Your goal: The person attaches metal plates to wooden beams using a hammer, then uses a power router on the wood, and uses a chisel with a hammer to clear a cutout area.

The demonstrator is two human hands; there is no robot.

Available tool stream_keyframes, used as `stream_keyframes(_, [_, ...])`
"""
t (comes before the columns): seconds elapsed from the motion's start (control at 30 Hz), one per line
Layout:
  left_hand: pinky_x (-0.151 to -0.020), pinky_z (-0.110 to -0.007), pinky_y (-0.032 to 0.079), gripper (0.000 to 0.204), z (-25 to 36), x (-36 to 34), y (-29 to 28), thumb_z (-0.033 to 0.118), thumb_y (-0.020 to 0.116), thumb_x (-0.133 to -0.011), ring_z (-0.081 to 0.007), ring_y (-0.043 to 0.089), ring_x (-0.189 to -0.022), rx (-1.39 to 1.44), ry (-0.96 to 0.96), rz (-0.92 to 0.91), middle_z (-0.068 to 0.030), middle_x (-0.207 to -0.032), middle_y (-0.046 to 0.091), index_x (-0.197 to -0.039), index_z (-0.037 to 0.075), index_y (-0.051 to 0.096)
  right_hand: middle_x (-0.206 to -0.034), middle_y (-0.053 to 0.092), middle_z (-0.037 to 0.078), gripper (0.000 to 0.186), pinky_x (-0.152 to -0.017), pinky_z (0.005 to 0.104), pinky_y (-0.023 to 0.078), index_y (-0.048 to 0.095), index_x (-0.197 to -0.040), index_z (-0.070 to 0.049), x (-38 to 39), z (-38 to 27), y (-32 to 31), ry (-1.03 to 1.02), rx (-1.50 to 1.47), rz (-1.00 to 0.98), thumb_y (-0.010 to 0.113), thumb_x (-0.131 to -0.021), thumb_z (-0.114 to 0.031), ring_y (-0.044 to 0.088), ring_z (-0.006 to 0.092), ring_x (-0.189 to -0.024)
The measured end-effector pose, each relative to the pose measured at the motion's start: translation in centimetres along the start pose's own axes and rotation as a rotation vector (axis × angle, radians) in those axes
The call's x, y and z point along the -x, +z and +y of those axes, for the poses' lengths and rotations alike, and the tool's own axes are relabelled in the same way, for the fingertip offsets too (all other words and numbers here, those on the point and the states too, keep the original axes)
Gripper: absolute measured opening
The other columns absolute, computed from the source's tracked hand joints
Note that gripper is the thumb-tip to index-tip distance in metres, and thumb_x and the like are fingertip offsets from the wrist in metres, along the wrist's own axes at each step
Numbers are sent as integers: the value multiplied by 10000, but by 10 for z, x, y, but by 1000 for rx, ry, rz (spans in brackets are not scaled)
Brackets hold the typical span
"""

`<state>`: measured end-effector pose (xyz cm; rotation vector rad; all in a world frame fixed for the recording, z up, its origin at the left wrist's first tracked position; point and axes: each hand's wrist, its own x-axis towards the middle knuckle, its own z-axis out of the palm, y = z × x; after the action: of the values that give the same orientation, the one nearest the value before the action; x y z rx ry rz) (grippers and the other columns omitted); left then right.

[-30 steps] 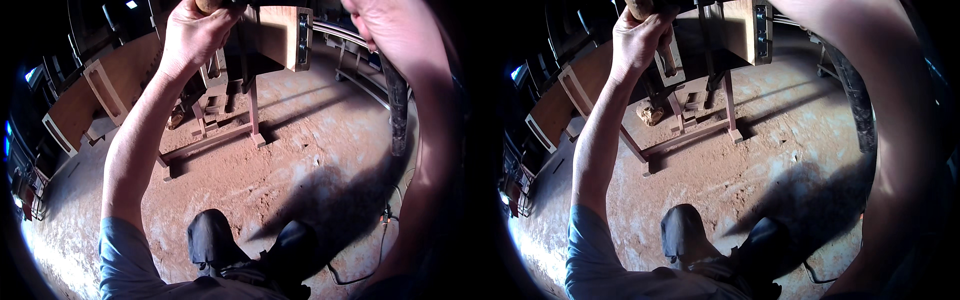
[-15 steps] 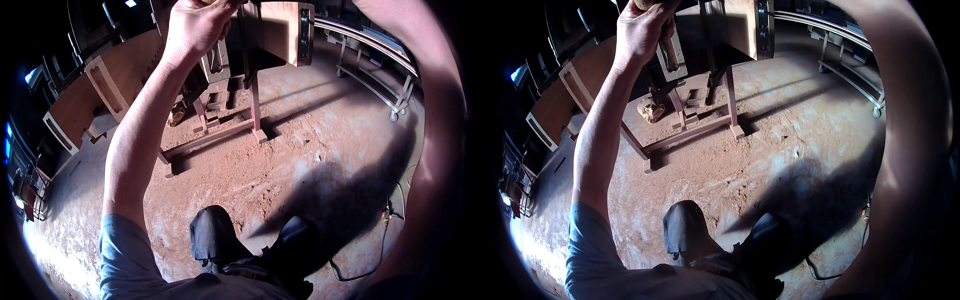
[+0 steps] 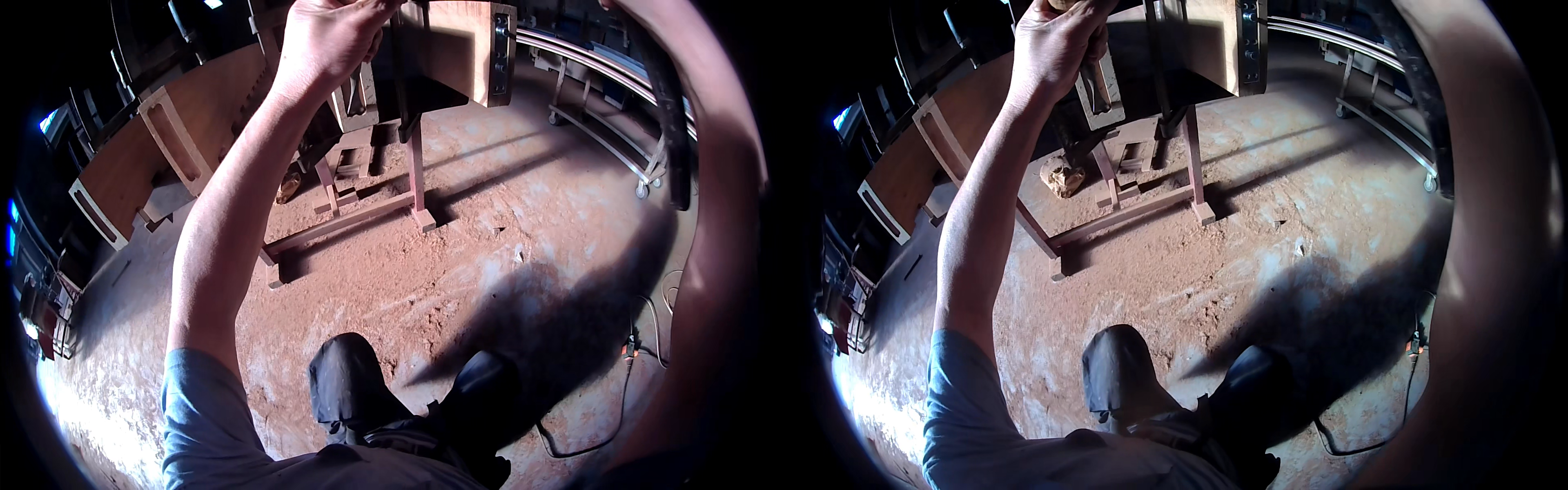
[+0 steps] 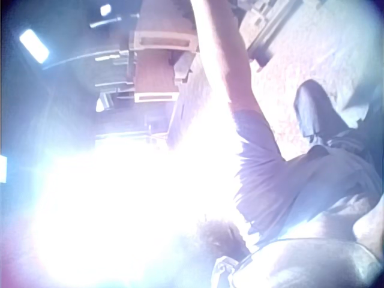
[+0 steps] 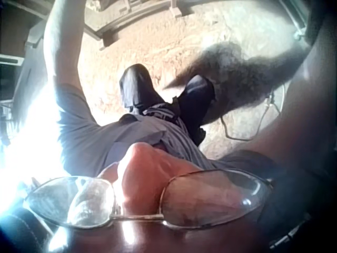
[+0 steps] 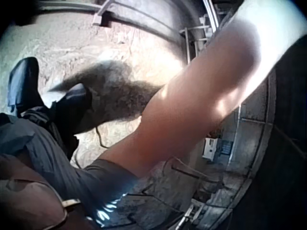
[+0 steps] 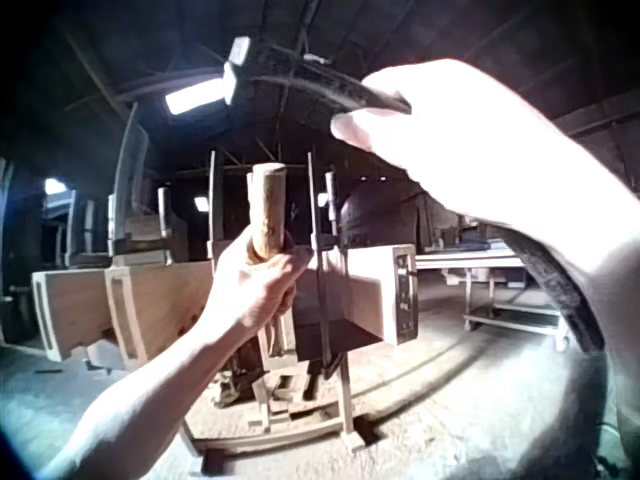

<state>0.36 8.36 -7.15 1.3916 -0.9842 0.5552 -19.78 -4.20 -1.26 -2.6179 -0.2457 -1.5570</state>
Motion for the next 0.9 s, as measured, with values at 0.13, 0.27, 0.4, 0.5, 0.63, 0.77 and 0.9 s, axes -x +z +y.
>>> stream_keyframes(0.13, [-421,-229,383,189,-1,4,0,131,700,-875,-67,470,-461,-5,8,-36,14,-604,517,-867,88,516,-634,526,15,293,-550,281,408,639,-908,-34,11,8,25,-151,188,201,579,-963,-316,497,112,-543])
stream_keyframes(0.27, [-451,-227,387,171,-4,17,7,113,704,-873,-70,473,-490,18,250,-125,12,-627,522,-877,84,536,-681,559,40,274,-628,299,429,646,-980,-24,31,4,17,-10,144,140,579,-956,-288,532,129,-626])
stream_keyframes(0.4, [-440,-237,397,173,3,23,-2,94,711,-856,-82,487,-483,113,75,-115,-5,-640,533,-879,74,541,-738,591,56,281,-674,305,437,624,-1018,-3,42,-10,-1,306,58,36,594,-937,-271,550,145,-683])
stream_keyframes(0.5, [-422,-254,395,158,6,16,-7,99,688,-845,-101,486,-466,184,154,-48,-14,-621,525,-863,59,536,-773,612,69,273,-698,313,449,617,-1014,7,59,-9,9,204,-10,105,603,-925,-251,564,152,-717])
stream_keyframes(0.63, [-417,-260,386,121,7,8,-12,51,623,-790,-112,471,-461,183,152,-166,-29,-623,513,-866,60,529,-769,613,86,252,-706,315,457,610,-1001,14,77,17,-2,253,-90,12,613,-914,-223,570,149,-714])
stream_keyframes(0.77, [-406,-258,375,215,7,7,-4,40,584,-764,-110,469,-490,346,144,-240,-19,-677,497,-958,75,498,-690,484,-31,373,-519,219,355,574,-1196,-47,91,38,20,353,-342,-20,617,-939,-314,433,49,-570])
stream_keyframes(0.9, [-587,-256,507,372,0,25,8,300,775,-831,-93,584,-685,69,407,-258,-12,-797,589,-1025,77,548,-819,548,-6,412,-668,234,385,577,-1272,-60,122,59,30,385,-438,17,635,-936,-292,495,87,-710])
